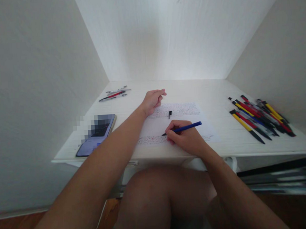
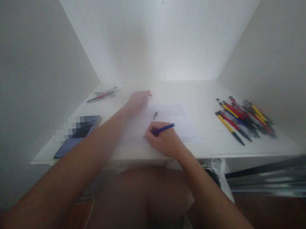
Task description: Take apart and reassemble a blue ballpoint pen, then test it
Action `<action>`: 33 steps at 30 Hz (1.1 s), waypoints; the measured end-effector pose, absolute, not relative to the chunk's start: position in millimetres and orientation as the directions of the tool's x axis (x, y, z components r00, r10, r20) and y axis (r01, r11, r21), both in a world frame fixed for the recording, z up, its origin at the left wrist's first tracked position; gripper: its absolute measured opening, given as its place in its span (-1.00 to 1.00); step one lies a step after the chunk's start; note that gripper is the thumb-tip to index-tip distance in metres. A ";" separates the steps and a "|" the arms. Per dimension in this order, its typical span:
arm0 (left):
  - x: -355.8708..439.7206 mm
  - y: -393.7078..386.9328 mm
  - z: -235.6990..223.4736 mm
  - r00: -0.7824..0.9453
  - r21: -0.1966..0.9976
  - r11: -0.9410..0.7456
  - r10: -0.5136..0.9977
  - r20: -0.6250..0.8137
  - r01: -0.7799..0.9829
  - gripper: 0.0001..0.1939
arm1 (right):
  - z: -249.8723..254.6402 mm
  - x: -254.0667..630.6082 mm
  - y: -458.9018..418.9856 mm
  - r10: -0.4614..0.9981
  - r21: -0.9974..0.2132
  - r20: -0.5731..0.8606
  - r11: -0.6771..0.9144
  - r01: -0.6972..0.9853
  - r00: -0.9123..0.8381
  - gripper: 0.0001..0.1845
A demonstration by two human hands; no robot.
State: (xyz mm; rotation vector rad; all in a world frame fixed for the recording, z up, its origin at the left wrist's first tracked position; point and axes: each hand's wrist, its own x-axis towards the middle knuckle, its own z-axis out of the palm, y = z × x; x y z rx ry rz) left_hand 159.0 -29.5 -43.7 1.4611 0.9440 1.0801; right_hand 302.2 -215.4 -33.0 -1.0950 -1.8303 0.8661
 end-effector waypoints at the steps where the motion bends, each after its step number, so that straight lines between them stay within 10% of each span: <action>1: 158.3 -28.6 -43.8 0.288 0.989 -0.145 0.947 0.140 -0.006 -0.72 | -33.3 300.3 -214.7 0.909 -0.851 0.295 0.390 0.351 -0.294 -0.82; 20: 166.5 -45.1 -32.4 0.305 0.988 -0.151 0.942 0.137 0.023 -0.80 | -35.8 300.4 -213.6 0.896 -0.804 0.318 0.428 0.412 -0.310 -0.79; 25: 163.2 -49.8 -25.4 0.517 0.805 -0.546 0.770 0.373 0.232 -0.83 | -37.8 306.3 -213.3 0.931 -0.871 0.320 0.361 0.333 -0.173 -0.71; 33: 155.4 -51.9 -17.1 0.717 0.478 -0.737 0.641 0.273 0.477 -0.66 | -36.7 307.3 -213.2 0.920 -0.915 0.386 0.374 0.155 0.061 -0.67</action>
